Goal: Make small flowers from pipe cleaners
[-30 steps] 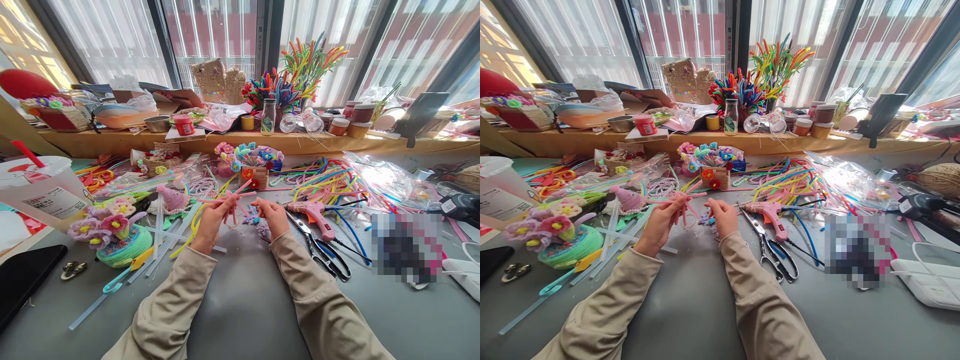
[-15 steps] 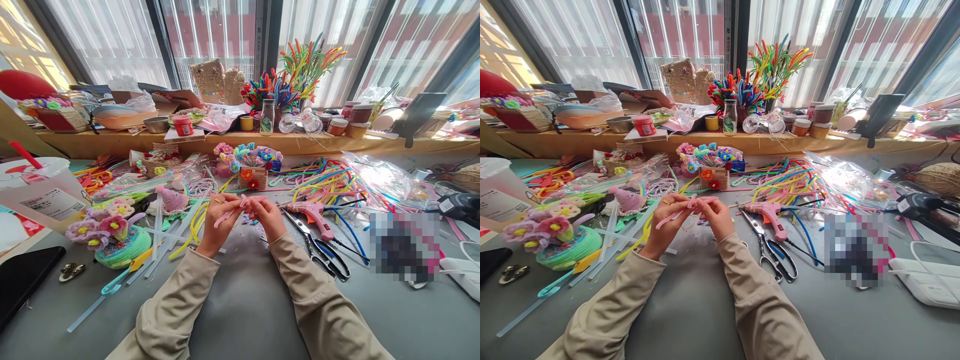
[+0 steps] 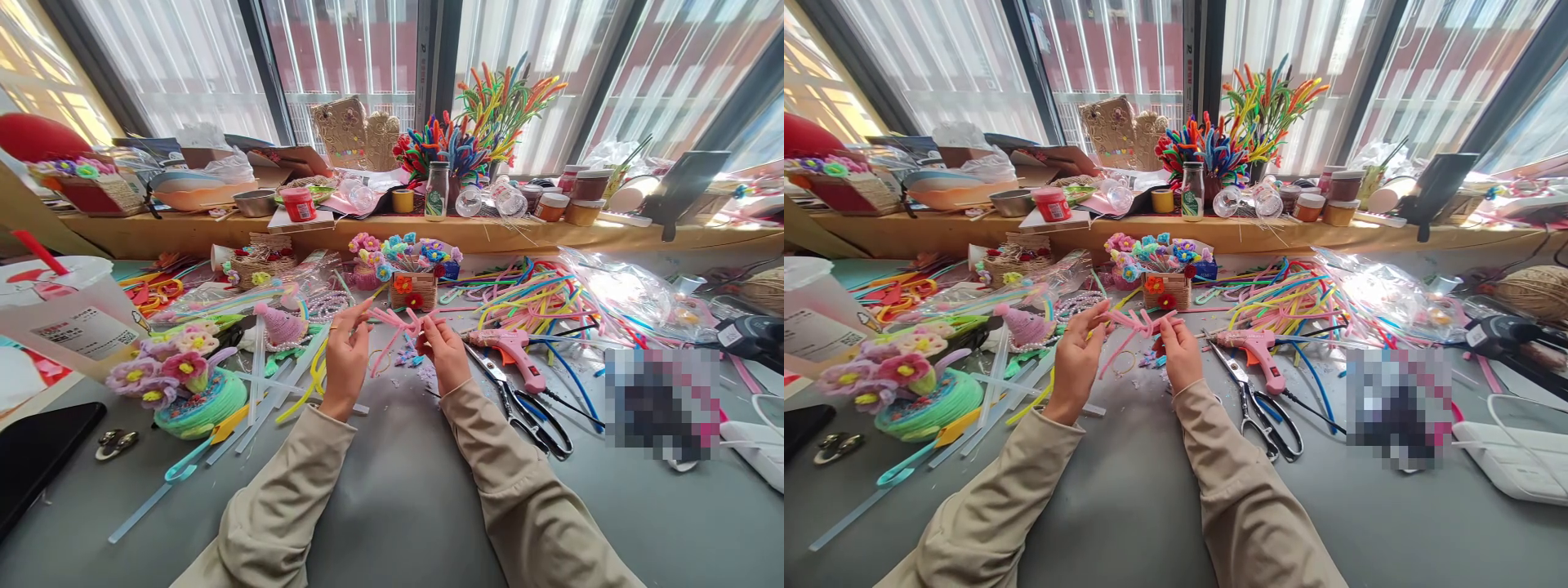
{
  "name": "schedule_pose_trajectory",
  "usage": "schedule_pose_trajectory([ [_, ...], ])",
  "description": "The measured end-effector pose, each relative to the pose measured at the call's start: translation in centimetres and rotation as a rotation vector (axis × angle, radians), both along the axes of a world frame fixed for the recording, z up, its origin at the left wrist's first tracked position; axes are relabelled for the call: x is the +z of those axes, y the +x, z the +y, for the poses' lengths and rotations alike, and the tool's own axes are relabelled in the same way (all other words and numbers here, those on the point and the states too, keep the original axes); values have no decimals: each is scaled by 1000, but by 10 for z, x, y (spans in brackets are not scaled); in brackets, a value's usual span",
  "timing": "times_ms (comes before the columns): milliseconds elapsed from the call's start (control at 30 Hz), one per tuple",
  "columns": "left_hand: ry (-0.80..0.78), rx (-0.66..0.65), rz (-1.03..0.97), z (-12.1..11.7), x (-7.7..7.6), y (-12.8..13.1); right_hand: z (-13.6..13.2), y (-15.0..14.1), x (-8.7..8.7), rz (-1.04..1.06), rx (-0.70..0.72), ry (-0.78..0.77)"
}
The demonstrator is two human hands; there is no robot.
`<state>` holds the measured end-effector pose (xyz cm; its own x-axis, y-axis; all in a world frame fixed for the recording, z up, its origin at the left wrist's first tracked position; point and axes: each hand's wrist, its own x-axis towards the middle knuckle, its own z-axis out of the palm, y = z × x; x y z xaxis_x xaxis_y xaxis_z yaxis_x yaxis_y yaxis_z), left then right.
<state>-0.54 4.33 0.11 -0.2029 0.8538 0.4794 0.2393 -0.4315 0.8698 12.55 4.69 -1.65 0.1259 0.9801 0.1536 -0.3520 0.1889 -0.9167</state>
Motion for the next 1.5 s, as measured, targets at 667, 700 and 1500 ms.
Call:
schedule_pose_trajectory([
  [667, -449, -379, -491, -4, 8, 5, 0, 0, 3, -20, 53, -26],
  [700, -438, -365, -496, -3, 8, 5, 0, 0, 4, -32, 52, -28],
  [1500, -651, -527, -242, -5, 9, 1, -8, 14, 13, -476, 8, 169],
])
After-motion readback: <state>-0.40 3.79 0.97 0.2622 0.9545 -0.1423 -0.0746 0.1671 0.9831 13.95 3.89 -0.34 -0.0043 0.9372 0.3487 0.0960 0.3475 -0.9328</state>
